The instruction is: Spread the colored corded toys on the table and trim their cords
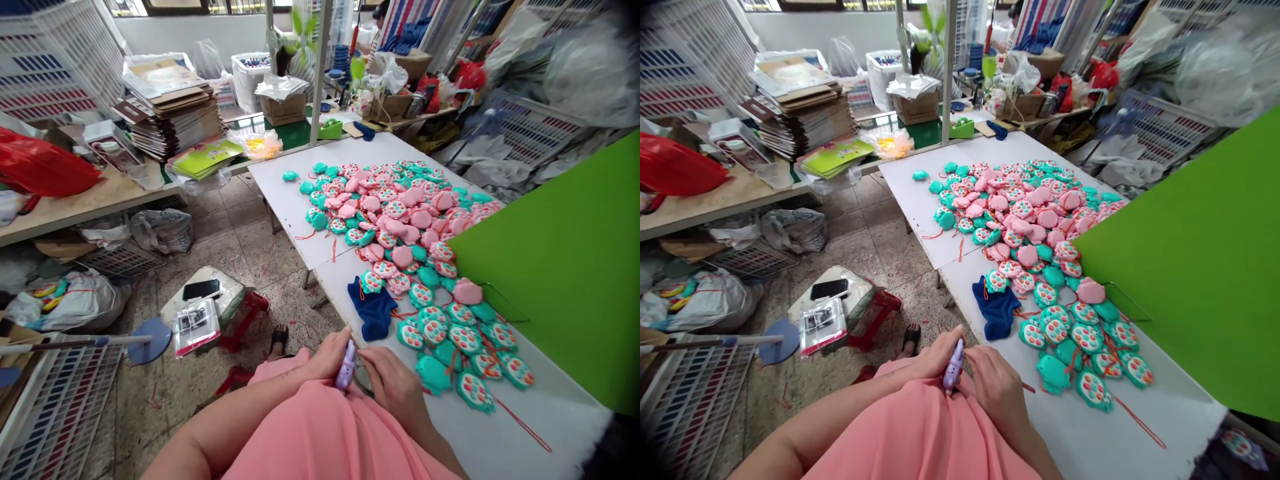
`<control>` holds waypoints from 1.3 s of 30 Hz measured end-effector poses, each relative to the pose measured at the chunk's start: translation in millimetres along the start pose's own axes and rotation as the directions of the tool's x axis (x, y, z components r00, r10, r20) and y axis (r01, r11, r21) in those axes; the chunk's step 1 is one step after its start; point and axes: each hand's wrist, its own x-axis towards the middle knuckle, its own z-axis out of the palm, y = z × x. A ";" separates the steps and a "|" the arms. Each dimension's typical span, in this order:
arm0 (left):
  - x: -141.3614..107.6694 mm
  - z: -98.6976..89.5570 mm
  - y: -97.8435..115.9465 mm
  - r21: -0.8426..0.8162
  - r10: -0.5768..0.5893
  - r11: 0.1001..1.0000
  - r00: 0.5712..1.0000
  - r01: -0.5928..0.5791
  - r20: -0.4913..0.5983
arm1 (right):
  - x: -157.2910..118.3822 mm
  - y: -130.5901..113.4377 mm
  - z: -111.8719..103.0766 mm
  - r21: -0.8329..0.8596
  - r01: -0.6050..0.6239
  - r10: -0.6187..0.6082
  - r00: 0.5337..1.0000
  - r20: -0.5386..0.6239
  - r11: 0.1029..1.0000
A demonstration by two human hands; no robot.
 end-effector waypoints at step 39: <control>2.1 9.2 -16.8 0.144 0.077 0.987 0.997 -0.074 -0.016 | -9.9 0.7 -3.9 -0.052 -0.027 0.027 1.000 -0.002 0.998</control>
